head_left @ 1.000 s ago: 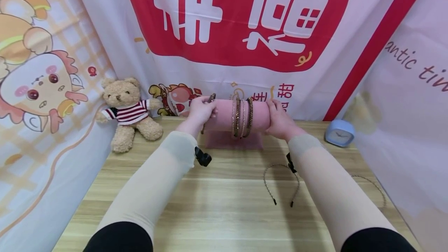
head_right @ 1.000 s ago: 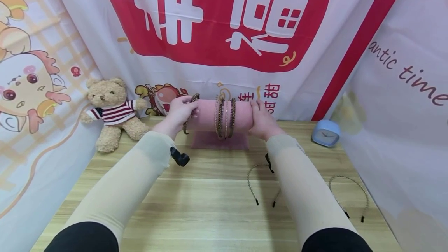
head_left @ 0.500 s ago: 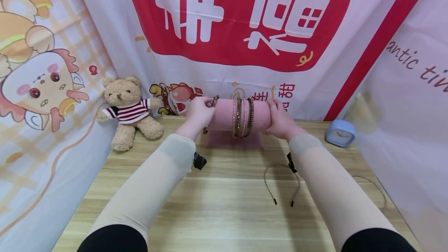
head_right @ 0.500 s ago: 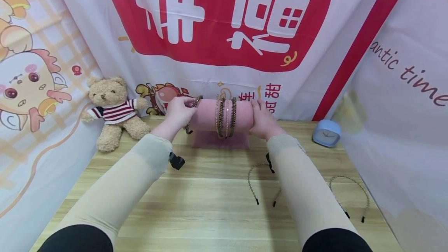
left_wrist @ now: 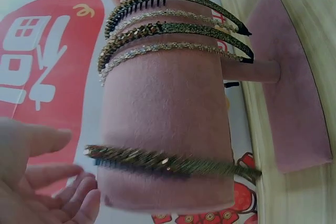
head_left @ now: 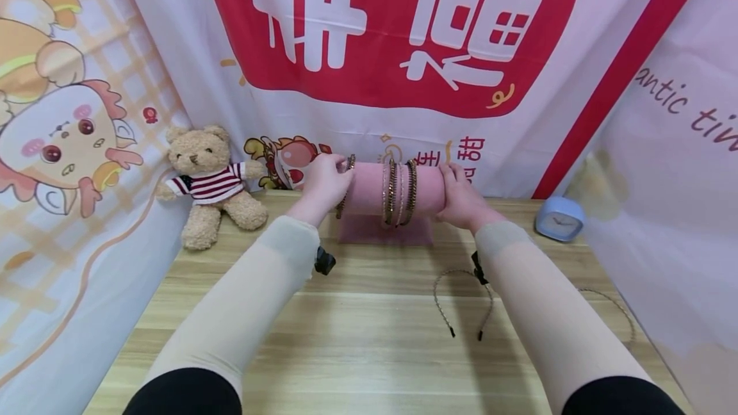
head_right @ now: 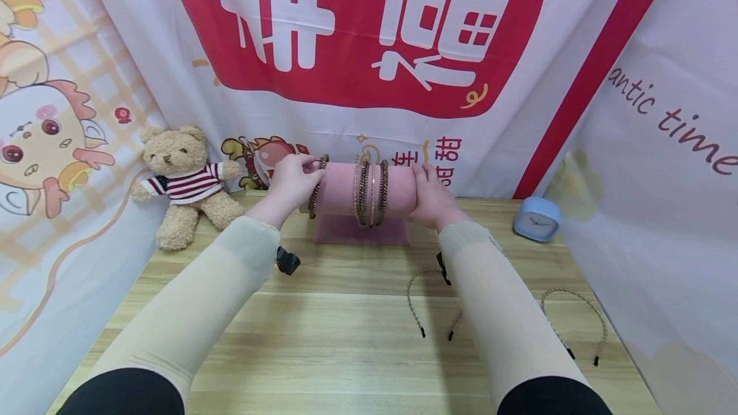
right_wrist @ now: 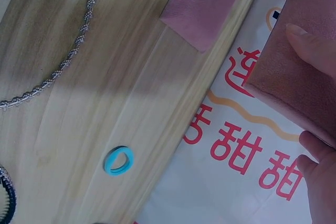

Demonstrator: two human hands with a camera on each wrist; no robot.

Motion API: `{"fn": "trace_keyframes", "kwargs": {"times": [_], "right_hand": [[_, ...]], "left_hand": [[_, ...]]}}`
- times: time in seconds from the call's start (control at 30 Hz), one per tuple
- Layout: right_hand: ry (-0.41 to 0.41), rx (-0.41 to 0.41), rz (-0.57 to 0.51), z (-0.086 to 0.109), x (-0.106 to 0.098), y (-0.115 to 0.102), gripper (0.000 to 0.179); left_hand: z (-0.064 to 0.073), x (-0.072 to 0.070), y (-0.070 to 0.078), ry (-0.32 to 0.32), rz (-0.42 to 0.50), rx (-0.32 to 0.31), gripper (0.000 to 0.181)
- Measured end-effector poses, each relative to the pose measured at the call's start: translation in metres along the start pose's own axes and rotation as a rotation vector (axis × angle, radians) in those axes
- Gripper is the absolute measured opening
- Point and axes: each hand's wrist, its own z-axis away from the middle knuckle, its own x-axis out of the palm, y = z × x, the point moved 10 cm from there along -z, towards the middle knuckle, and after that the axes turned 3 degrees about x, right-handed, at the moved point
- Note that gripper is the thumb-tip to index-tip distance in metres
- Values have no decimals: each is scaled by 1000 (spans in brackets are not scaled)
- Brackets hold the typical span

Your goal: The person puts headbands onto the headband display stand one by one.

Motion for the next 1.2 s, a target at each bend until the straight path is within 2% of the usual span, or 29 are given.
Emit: {"fn": "trace_keyframes", "kwargs": {"times": [0.13, 0.2, 0.3, 0.4, 0.47, 0.6, 0.77, 0.87, 1.0, 1.2], "right_hand": [[0, 2, -4, -2, 1, 2, 130], [1, 4, -5, -2, 1, 3, 130], [-3, 1, -11, -2, 2, 2, 130], [-4, 3, -9, -1, 2, 3, 130], [-3, 2, -9, -1, 2, 4, 131], [-1, -4, -11, -3, 3, 4, 130], [-3, -5, -17, -4, 2, 3, 130], [1, -12, -17, -2, 0, 2, 130], [10, -18, -13, -2, -2, 1, 128], [4, -14, -16, -3, 0, 2, 125]], "left_hand": [[6, -1, 5, -63, -39, 150, 39], [10, 0, 4, -114, -89, 221, 44], [16, 6, 0, -211, -184, 306, 60], [19, 15, -5, -294, -255, 352, 78], [20, 20, -6, -323, -270, 363, 85], [17, 26, -6, -341, -307, 369, 89], [8, 30, -1, -380, -371, 351, 88], [2, 32, 2, -401, -375, 324, 88], [-5, 37, 8, -391, -356, 301, 85], [-10, 51, 14, -350, -361, 323, 80]]}}
